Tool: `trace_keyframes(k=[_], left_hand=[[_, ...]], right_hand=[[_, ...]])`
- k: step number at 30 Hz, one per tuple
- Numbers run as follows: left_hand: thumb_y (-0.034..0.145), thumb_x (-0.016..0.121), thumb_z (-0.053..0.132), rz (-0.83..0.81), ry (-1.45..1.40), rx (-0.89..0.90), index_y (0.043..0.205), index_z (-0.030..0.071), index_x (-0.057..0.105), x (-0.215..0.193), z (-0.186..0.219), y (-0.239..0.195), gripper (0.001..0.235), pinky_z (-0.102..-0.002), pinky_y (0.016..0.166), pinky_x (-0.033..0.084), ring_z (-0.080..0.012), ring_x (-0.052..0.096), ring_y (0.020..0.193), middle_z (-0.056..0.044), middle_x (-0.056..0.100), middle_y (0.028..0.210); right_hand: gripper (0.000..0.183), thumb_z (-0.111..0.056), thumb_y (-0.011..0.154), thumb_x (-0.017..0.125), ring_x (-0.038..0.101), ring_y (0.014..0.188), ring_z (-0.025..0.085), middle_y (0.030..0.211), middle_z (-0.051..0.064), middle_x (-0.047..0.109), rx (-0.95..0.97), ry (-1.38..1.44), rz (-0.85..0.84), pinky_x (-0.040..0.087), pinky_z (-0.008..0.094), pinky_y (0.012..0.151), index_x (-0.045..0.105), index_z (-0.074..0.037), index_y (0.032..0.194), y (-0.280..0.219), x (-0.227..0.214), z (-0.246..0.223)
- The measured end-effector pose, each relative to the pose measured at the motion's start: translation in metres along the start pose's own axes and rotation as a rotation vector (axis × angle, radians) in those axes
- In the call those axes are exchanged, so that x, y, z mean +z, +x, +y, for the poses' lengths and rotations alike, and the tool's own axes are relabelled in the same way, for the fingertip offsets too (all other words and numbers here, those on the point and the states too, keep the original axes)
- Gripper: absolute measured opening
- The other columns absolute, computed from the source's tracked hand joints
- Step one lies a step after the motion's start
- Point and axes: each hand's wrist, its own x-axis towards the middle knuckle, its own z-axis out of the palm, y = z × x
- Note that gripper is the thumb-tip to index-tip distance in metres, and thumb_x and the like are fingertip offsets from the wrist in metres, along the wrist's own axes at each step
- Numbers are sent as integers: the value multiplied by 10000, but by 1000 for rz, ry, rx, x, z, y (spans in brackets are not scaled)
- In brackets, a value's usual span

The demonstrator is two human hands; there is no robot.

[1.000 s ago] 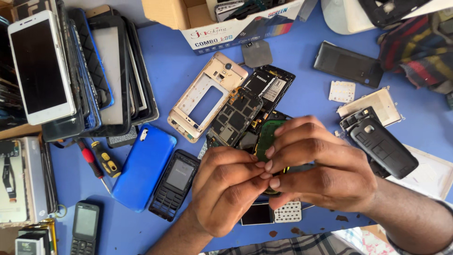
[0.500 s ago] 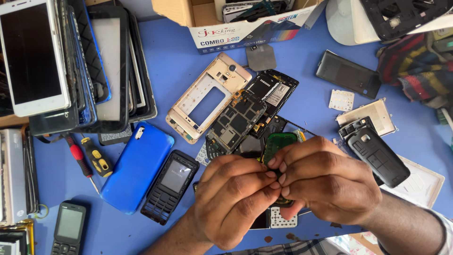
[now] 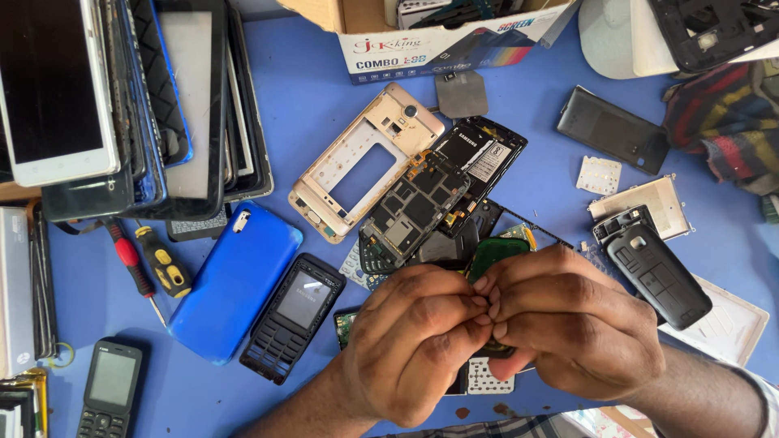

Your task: The person disassembles and reassembles mobile phone components on a cluttered workbench. They use a screwdriver to remove screws from a circuit board, separate the board from a phone frame, and then reattach the board to the frame, securing it with screws.

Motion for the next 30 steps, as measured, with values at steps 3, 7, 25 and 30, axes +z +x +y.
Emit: trace_keyframes(k=[3,7,25,30], left_hand=[[988,724,42,-1,-32,42,1083,-30,642,-7,-2,7,145,-458,910,634,-305,702,1076,-133,662,1122],[885,749,113,-29,-18,25,999,80,664,-17,0,15,146,-482,943,533,-259,694,1057,-52,693,1093],[987,770,147,-68,-391,-476,1470,49,523,-14,-5,18,551,-362,1100,584,-242,689,1255,-103,674,1401],[1021,746,178,-58,-463,-639,1415,38,610,-12,-7,10,439,-350,1105,598,-236,713,1263,-90,709,1384]], right_hand=[[305,-267,874,800,731,934,280,987,93,682,-38,43,-40,624,427,842,661,-10,960,8,-8,1],[459,-461,988,584,702,1051,331,1079,135,672,25,116,-109,599,481,931,640,-11,1060,17,-28,5],[318,-55,898,755,717,938,181,1029,124,742,1010,765,-21,609,343,792,649,44,1180,-28,-22,20],[297,-80,918,726,710,948,155,1022,115,749,1049,908,8,592,338,848,598,30,1163,-32,-10,23]])
